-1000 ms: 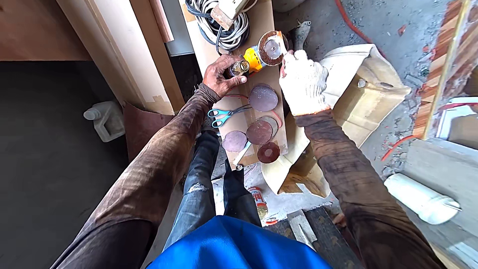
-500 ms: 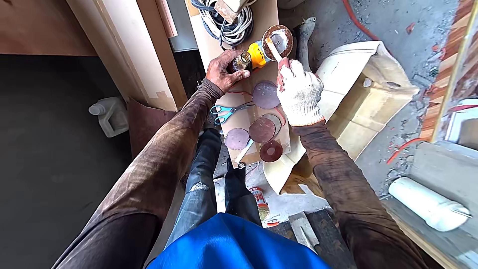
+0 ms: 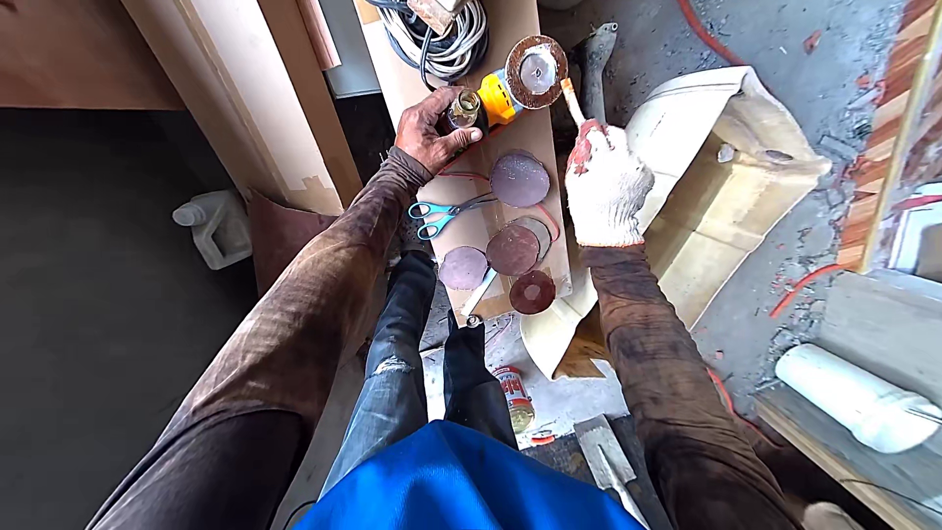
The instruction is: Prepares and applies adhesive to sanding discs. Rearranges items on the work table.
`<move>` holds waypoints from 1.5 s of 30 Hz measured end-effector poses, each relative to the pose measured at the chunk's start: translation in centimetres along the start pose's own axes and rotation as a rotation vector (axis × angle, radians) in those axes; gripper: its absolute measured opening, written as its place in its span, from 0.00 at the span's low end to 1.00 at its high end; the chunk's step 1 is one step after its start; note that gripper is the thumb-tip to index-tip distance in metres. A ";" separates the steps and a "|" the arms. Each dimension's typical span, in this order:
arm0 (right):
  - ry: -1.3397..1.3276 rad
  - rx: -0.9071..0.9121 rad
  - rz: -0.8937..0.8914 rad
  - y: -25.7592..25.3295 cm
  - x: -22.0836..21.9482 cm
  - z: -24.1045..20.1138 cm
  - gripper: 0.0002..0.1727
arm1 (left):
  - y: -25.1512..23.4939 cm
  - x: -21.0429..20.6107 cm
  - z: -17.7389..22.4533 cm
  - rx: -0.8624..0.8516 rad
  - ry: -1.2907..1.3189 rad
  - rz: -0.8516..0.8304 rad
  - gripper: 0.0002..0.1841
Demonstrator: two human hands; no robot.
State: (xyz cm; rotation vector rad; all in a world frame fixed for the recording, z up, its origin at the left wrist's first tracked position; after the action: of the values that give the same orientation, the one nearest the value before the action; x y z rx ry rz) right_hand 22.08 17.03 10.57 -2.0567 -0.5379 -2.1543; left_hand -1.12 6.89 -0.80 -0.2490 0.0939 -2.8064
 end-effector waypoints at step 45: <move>-0.027 0.181 -0.252 2.6 5.6 -10.2 0.17 | 0.1 -0.3 0.5 -0.221 -0.143 -0.111 0.23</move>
State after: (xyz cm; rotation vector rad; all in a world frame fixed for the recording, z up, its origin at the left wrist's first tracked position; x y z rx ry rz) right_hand 12.93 12.12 16.38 -2.0152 -1.0046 -2.1144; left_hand -0.67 6.84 -0.41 -0.5205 0.3685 -2.8762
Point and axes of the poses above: each hand's wrist, its own y-axis away from the middle knuckle, its own x-axis out of the back of the hand, z = x × y, the point moved 3 cm from there along -y, towards the middle knuckle, and after that the axes turned 4 degrees about -x, right-handed, at the moved point
